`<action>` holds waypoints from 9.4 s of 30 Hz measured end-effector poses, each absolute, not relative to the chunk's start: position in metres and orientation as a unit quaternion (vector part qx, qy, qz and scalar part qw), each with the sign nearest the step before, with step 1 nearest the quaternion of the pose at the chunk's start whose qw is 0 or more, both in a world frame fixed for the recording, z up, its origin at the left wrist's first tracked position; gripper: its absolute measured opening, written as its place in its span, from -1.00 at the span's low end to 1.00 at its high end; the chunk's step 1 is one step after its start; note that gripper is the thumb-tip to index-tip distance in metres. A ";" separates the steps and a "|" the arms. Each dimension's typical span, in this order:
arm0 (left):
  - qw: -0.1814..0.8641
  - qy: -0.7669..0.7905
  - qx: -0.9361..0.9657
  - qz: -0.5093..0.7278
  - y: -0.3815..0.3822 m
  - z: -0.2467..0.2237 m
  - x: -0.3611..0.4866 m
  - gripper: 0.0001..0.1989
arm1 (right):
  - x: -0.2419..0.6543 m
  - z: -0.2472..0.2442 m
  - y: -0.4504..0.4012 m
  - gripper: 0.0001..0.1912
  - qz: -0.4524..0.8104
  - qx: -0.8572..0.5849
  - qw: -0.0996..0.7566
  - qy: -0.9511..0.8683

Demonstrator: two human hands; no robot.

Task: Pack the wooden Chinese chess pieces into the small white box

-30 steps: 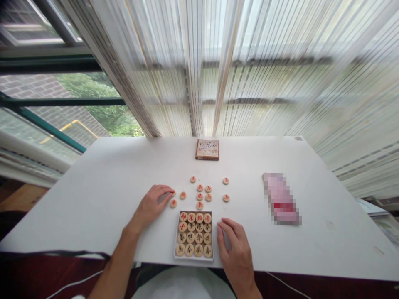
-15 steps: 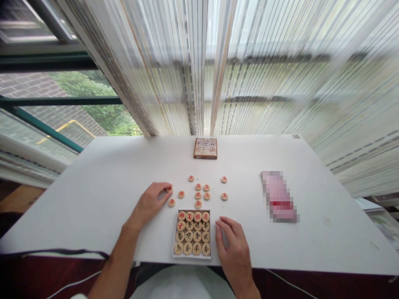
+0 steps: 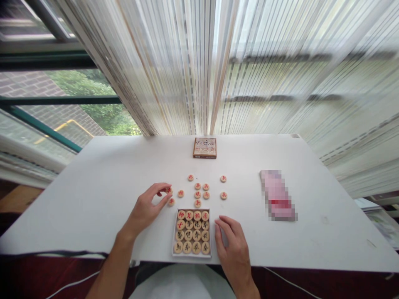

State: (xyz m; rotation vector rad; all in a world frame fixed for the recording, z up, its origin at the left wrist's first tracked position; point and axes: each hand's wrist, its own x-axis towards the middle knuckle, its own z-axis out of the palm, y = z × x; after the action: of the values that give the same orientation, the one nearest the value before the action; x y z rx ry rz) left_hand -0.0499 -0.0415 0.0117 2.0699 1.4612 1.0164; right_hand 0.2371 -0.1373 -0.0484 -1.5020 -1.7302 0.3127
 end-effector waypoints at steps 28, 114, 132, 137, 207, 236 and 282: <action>0.357 0.448 0.701 0.424 -0.073 0.024 -0.010 -0.75 | 0.237 -0.041 -0.138 -0.80 0.155 -0.588 0.448 -0.655; 0.243 0.474 0.786 0.314 -0.114 -0.021 -0.027 -0.85 | 0.163 -0.004 -0.132 -0.70 0.412 -0.602 0.376 -0.570; 0.241 0.470 0.788 0.316 -0.113 -0.022 -0.027 -0.84 | 0.164 -0.015 -0.133 -0.84 0.218 -0.577 0.374 -0.693; 0.243 0.470 0.786 0.320 -0.113 -0.021 -0.028 -0.83 | 0.168 -0.015 -0.138 -0.82 0.218 -0.552 0.381 -0.709; 0.308 0.532 0.684 0.393 -0.095 -0.019 -0.032 -0.80 | 0.255 -0.051 -0.127 -0.82 0.077 -0.608 0.414 -0.673; 0.206 0.534 0.769 0.284 -0.040 -0.017 -0.063 -0.80 | 0.254 -0.045 -0.128 -0.83 0.112 -0.615 0.423 -0.656; 0.169 0.492 0.818 0.247 0.049 -0.003 0.000 -0.78 | 0.254 -0.043 -0.125 -0.85 0.136 -0.607 0.440 -0.647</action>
State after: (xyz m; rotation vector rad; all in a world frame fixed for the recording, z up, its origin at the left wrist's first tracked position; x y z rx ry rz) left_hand -0.0001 0.0491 -0.0031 2.3241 1.3984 0.7010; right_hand 0.2536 -0.1254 -0.0430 -1.5086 -1.6080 0.3385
